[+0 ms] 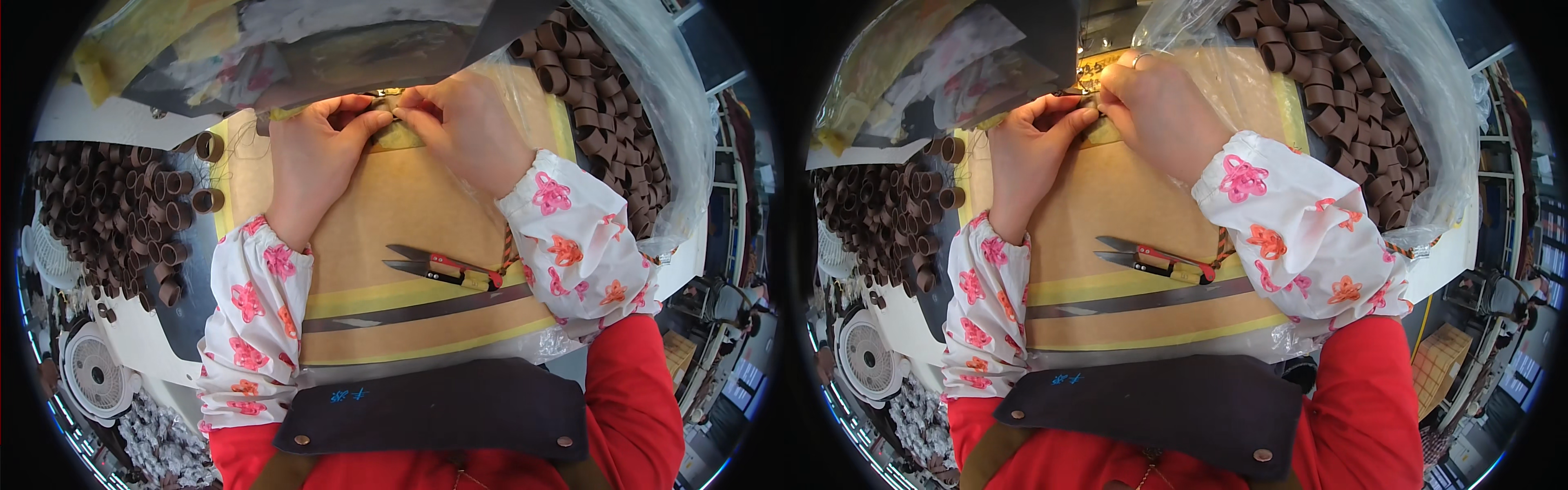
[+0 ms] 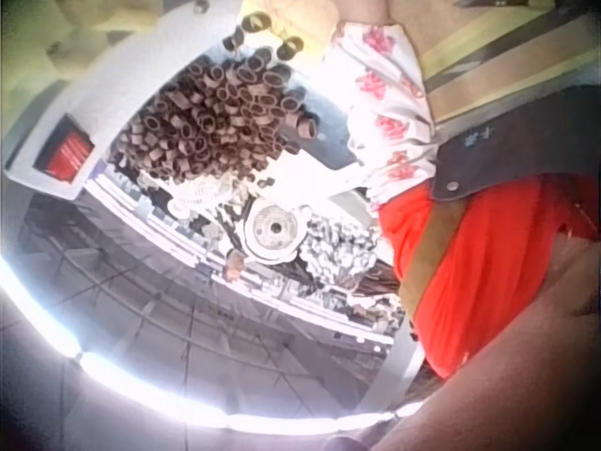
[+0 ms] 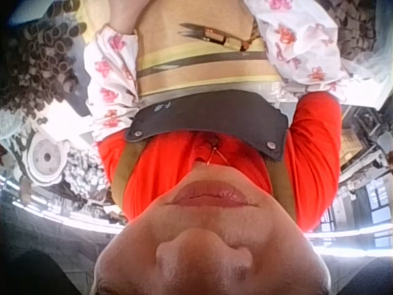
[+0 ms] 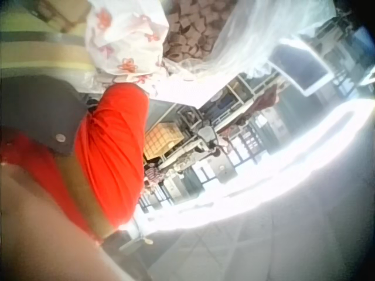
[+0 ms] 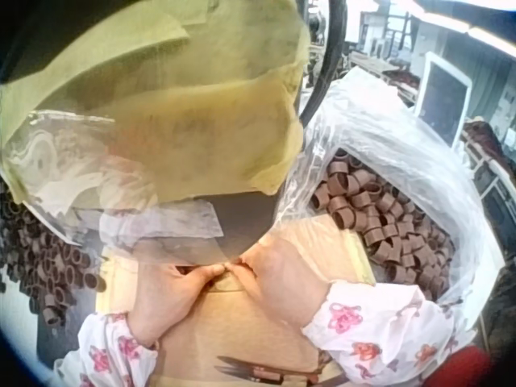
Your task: Sewing small leather loops using an industrial sewing machine.
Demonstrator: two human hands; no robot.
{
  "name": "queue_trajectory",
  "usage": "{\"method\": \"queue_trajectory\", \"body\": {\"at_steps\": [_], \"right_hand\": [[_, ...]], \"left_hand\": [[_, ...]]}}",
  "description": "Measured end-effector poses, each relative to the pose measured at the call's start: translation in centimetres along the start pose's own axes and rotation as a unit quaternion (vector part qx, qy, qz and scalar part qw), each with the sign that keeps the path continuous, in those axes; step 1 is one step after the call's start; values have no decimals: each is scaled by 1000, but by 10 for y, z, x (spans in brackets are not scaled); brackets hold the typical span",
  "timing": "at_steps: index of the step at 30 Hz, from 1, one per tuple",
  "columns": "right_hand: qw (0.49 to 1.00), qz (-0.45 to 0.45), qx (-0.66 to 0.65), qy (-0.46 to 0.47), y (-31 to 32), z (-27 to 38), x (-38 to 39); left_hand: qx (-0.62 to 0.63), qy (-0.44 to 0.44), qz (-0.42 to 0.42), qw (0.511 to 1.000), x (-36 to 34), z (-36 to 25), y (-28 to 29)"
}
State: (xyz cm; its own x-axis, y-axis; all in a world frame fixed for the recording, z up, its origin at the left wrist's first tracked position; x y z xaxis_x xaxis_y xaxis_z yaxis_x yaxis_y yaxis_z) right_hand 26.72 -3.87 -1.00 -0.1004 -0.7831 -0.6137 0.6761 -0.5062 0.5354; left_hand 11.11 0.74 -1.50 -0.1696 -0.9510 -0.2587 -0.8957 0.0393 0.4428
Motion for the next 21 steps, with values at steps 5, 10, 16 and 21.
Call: {"method": "queue_trajectory", "body": {"at_steps": [5,10,16,21], "right_hand": [[999,-3,20,36,-1,-1,0],[999,-6,28,40,-1,-3,3],[995,4,93,36,1,-1,3],[993,6,107,49,1,1,1]], "left_hand": [[0,-7,3,1000,-2,1,0],[-21,-10,13,1000,-3,6,0],[-33,-17,30,999,-6,11,-1],[-42,-36,31,998,-6,12,1]]}}
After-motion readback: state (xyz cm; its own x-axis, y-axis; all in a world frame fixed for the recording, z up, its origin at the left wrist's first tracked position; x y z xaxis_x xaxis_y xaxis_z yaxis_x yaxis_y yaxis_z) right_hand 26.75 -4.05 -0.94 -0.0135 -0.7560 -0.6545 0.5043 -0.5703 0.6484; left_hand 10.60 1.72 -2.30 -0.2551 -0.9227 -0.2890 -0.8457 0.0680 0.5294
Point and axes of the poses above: each hand's wrist, its own x-axis away from the middle knuckle, its own y-axis out of the back of the hand, z = x × y, the point moved 1 cm from there along -x, towards the middle knuckle, and after that the axes turned 14 degrees about -z, right-handed, at the moved point
